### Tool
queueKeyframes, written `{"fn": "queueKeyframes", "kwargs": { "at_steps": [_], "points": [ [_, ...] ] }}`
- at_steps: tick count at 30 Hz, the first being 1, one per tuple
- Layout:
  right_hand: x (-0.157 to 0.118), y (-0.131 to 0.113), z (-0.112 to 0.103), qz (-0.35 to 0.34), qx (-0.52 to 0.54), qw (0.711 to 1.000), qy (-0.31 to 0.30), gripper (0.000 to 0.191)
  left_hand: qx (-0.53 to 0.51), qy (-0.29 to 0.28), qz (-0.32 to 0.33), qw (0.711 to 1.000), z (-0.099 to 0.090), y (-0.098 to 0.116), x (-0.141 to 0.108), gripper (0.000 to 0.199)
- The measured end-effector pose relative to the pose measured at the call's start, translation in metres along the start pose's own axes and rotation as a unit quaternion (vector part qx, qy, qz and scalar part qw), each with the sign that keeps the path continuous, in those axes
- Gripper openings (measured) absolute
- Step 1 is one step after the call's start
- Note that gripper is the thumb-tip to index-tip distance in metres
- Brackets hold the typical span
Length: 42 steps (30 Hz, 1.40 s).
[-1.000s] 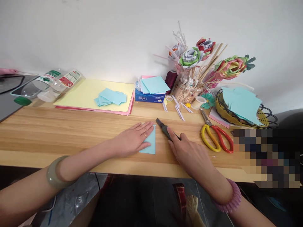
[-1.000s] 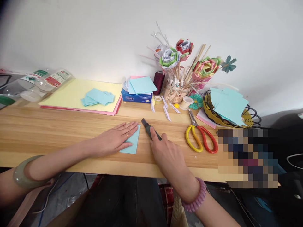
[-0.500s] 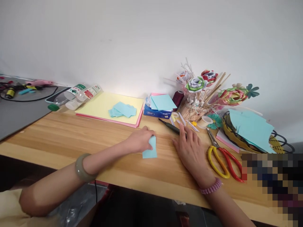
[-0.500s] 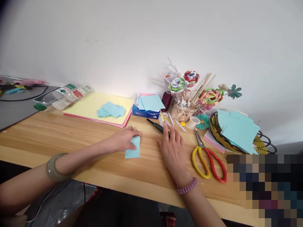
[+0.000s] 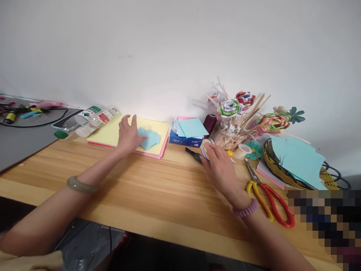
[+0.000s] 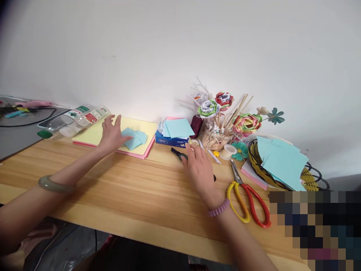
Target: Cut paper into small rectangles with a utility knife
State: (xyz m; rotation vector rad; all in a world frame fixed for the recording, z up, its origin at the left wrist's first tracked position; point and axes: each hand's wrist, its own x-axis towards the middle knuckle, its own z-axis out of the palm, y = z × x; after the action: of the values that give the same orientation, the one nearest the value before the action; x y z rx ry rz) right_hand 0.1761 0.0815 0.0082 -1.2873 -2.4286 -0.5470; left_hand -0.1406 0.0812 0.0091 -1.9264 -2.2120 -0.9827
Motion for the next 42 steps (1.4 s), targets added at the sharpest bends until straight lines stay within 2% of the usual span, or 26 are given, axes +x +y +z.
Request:
{"fn": "queueKeyframes", "kwargs": {
  "at_steps": [3, 6, 9, 12, 16, 20, 23, 25, 26, 28, 29, 31, 34, 37, 40, 42],
  "points": [
    [0.037, 0.009, 0.009, -0.013, 0.001, 1.000, -0.010, 0.041, 0.022, 0.045, 0.022, 0.999, 0.001, -0.007, -0.003, 0.072],
    [0.063, 0.011, 0.019, -0.023, -0.003, 0.999, -0.037, 0.039, 0.032, 0.061, 0.044, 0.997, 0.007, -0.010, -0.006, 0.058],
    [0.071, 0.008, 0.023, -0.022, -0.006, 0.996, -0.083, 0.033, 0.032, 0.057, 0.079, 0.995, 0.013, -0.013, -0.007, 0.040],
    [0.071, 0.004, 0.023, 0.017, -0.013, 0.994, -0.110, 0.034, 0.019, 0.056, 0.116, 0.991, 0.017, -0.012, -0.011, 0.028],
    [0.079, 0.006, 0.019, 0.066, -0.010, 0.993, -0.101, 0.030, -0.011, 0.057, 0.172, 0.983, 0.018, 0.000, -0.017, 0.022],
    [0.083, 0.003, 0.002, 0.031, 0.012, 0.999, -0.038, 0.028, -0.039, 0.060, 0.234, 0.970, 0.010, 0.031, -0.028, 0.021],
    [0.061, -0.012, -0.018, -0.052, 0.034, 0.998, 0.021, 0.027, -0.058, 0.101, 0.309, 0.944, 0.002, 0.059, -0.049, 0.040],
    [0.032, -0.028, -0.029, -0.120, 0.055, 0.991, 0.036, 0.024, -0.047, 0.099, 0.355, 0.928, 0.000, 0.072, -0.069, 0.053],
    [0.016, -0.036, -0.033, -0.151, 0.068, 0.985, 0.041, 0.025, -0.030, 0.069, 0.371, 0.926, 0.000, 0.076, -0.080, 0.050],
    [-0.017, -0.049, -0.036, -0.201, 0.101, 0.974, 0.043, 0.027, -0.006, 0.022, 0.402, 0.916, 0.003, 0.077, -0.101, 0.024],
    [-0.031, -0.053, -0.036, -0.218, 0.119, 0.968, 0.040, 0.027, -0.007, -0.003, 0.417, 0.909, 0.004, 0.075, -0.111, 0.020],
    [-0.053, -0.057, -0.033, -0.225, 0.153, 0.962, 0.030, 0.023, -0.019, -0.037, 0.432, 0.901, 0.005, 0.070, -0.126, 0.027],
    [-0.072, -0.051, -0.030, -0.200, 0.228, 0.953, -0.007, 0.019, -0.069, -0.058, 0.428, 0.899, 0.001, 0.065, -0.141, 0.031],
    [-0.080, -0.044, -0.031, -0.134, 0.327, 0.934, -0.060, 0.018, -0.138, -0.070, 0.386, 0.910, -0.006, 0.064, -0.150, 0.030],
    [-0.085, -0.043, -0.032, -0.043, 0.366, 0.925, -0.093, 0.016, -0.204, -0.090, 0.295, 0.929, -0.009, 0.066, -0.155, 0.022],
    [-0.086, -0.046, -0.031, 0.045, 0.365, 0.923, -0.115, 0.012, -0.224, -0.122, 0.202, 0.946, -0.008, 0.069, -0.156, 0.018]
  ]
}}
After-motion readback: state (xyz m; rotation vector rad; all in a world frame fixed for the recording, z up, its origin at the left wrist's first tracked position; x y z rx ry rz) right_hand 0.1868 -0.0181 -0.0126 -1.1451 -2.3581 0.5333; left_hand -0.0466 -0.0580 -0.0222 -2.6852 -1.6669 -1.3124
